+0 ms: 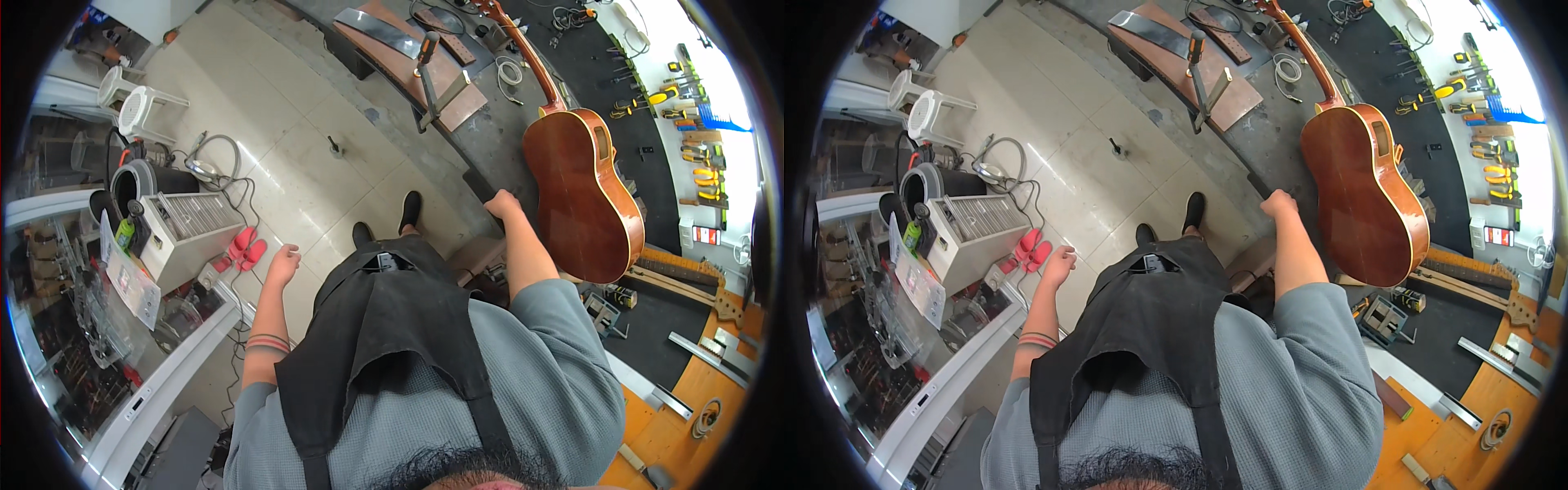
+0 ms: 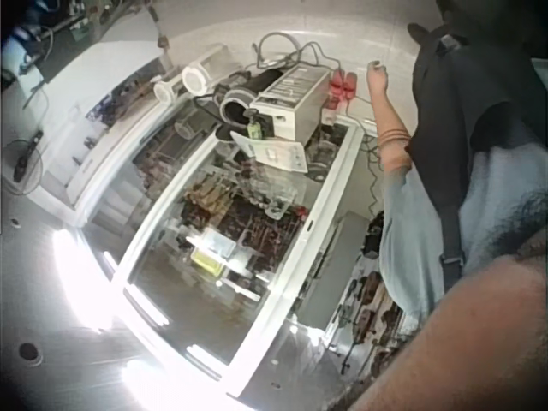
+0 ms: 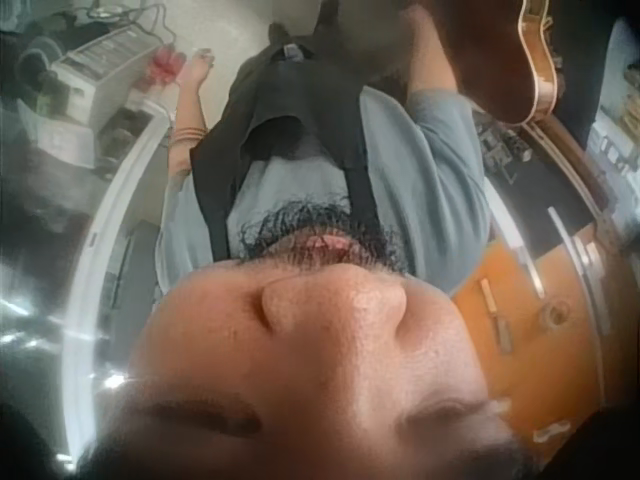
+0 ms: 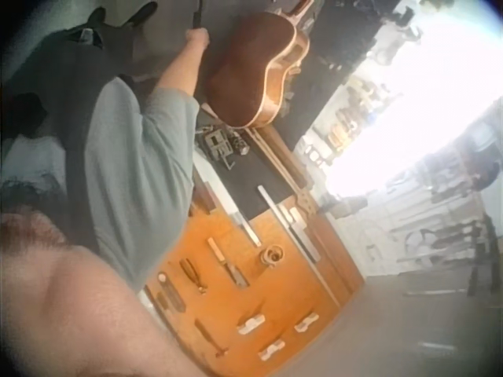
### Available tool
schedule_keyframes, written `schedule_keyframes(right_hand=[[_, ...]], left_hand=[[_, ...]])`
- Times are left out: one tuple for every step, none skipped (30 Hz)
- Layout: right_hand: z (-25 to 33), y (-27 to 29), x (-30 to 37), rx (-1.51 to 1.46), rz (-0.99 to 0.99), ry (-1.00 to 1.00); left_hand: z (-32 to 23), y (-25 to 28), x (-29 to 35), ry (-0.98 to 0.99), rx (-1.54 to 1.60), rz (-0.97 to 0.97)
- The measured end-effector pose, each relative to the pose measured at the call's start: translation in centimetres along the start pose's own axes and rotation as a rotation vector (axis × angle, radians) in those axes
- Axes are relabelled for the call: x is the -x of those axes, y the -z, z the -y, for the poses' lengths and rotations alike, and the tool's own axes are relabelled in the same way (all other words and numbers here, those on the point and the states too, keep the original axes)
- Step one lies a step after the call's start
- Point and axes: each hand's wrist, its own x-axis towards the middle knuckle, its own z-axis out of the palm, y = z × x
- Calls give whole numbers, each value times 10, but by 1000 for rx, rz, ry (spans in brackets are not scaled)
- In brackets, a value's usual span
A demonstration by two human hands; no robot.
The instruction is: The person sands a black rectangular piece of material and fits it against the body of an acoustic guitar. They then use a digital caliper to measure the thickness of the guitar body near the soundhole.
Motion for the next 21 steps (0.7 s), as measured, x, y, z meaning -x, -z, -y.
schedule_keyframes(right_hand=[[-3, 0, 0, -9, 11, 20], [-8, 1, 0, -17, 15, 41], [-12, 2, -1, -24, 19, 62], [-14, 3, -3, -14, 52, 63], [-11, 5, -1, -10, 55, 58], [-9, 6, 1, -6, 60, 51], [-7, 7, 3, -1, 64, 44], [-6, 9, 5, -3, 76, 38], [-5, 11, 7, -5, 89, 34], [-4, 13, 8, -6, 102, 31], [-4, 14, 9, -11, 104, 37], [-6, 14, 9, -15, 106, 41], [-7, 15, 8, -17, 107, 47], [-6, 15, 8, -24, 102, 39], [-7, 14, 8, -31, 97, 32], [-6, 13, 7, -36, 91, 25], [-7, 13, 6, -43, 94, 30], [-7, 14, 5, -49, 96, 35], [-7, 14, 4, -54, 99, 41], [-7, 14, 4, -59, 104, 41], [-7, 13, 3, -64, 109, 42]], left_hand=[[-6, 6, -3, 8, -6, -11], [-9, 10, -9, 13, -8, -24], [-13, 15, -13, 17, -9, -36], [-16, 17, -17, 26, -37, -9], [-11, 16, -21, 39, -62, 11], [-8, 15, -24, 53, -88, 33], [-4, 13, -25, 58, -152, 61], [-3, 7, -26, 62, -218, 95], [-2, 2, -26, 67, -283, 126], [0, -5, -25, 72, -292, 148], [3, -13, -25, 77, -301, 171], [0, -21, -24, 82, -308, 195], [-3, -26, -24, 80, -324, 220], [-10, -32, -21, 79, -340, 249], [-16, -36, -17, 80, -356, 278], [-23, -38, -16, 70, -383, 300], [-26, -39, -16, 61, -380, 299], [-29, -40, -17, 53, -375, 297], [-31, -39, -17, 44, -370, 296], [-35, -37, -18, 36, -365, 281], [-38, -34, -19, 28, -359, 266]])
